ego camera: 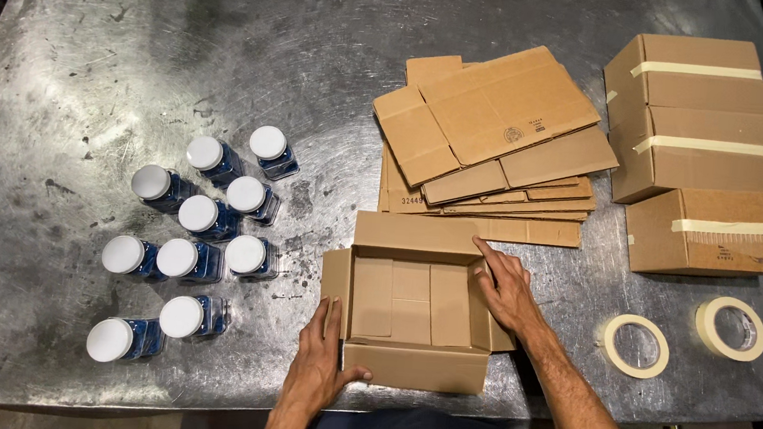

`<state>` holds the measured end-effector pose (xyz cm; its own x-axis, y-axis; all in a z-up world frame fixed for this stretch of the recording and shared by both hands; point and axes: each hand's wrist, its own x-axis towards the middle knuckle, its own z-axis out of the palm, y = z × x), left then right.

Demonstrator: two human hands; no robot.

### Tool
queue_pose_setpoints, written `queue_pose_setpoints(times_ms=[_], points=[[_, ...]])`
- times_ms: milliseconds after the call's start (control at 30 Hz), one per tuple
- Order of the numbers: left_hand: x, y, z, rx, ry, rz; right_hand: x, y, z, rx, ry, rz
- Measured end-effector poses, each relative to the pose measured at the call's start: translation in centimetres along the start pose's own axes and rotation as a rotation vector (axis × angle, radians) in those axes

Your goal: The person folds a flat cardboard box into shape, applies tape to seal the bottom, places a jar inside, and then tapes the top shut before stacking the finished box with others.

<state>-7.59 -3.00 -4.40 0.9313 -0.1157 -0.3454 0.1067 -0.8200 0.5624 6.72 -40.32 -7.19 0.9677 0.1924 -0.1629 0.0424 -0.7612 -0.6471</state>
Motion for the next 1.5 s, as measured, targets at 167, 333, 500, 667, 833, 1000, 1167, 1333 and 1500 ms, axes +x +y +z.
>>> queue_pose_setpoints(times_ms=[167, 333, 500, 667, 833, 1000, 1167, 1333, 1500], points=[[0.8, -1.1, 3.2, 0.167, 0.196, 0.050, 0.2, 0.1, 0.0, 0.172, 0.038, -0.055], [0.3, -0.4, 1.0, 0.209, 0.218, 0.119, 0.3, 0.4, 0.0, 0.213, 0.031, -0.070], [-0.6, 1.1, -3.2, 0.232, -0.003, 0.063, 0.8, 1.3, -0.1, -0.045, 0.037, -0.032], [-1.1, 5.9, -10.9, 0.187, -0.175, -0.152, 0.4, -1.1, -2.4, -0.214, -0.008, -0.042], [1.8, 2.6, -16.4, -0.037, 0.243, -0.249, 0.0, -1.2, -3.0, -0.291, 0.007, -0.103], [8.6, -8.9, -15.4, 0.367, 0.167, -0.245, -0.5, -1.9, -4.2, -0.244, 0.240, -0.252], [10.4, -11.5, -14.8, 0.334, 0.163, -0.245, -3.5, -7.2, -8.0, 0.109, 0.197, 0.160], [7.1, -5.9, -19.2, 0.248, 0.239, -0.212, -4.5, -0.4, -6.4, 0.373, 0.154, 0.436], [2.4, 4.4, -24.1, 0.127, 0.395, -0.042, -6.1, -1.7, -6.6, 0.574, 0.103, 0.513]])
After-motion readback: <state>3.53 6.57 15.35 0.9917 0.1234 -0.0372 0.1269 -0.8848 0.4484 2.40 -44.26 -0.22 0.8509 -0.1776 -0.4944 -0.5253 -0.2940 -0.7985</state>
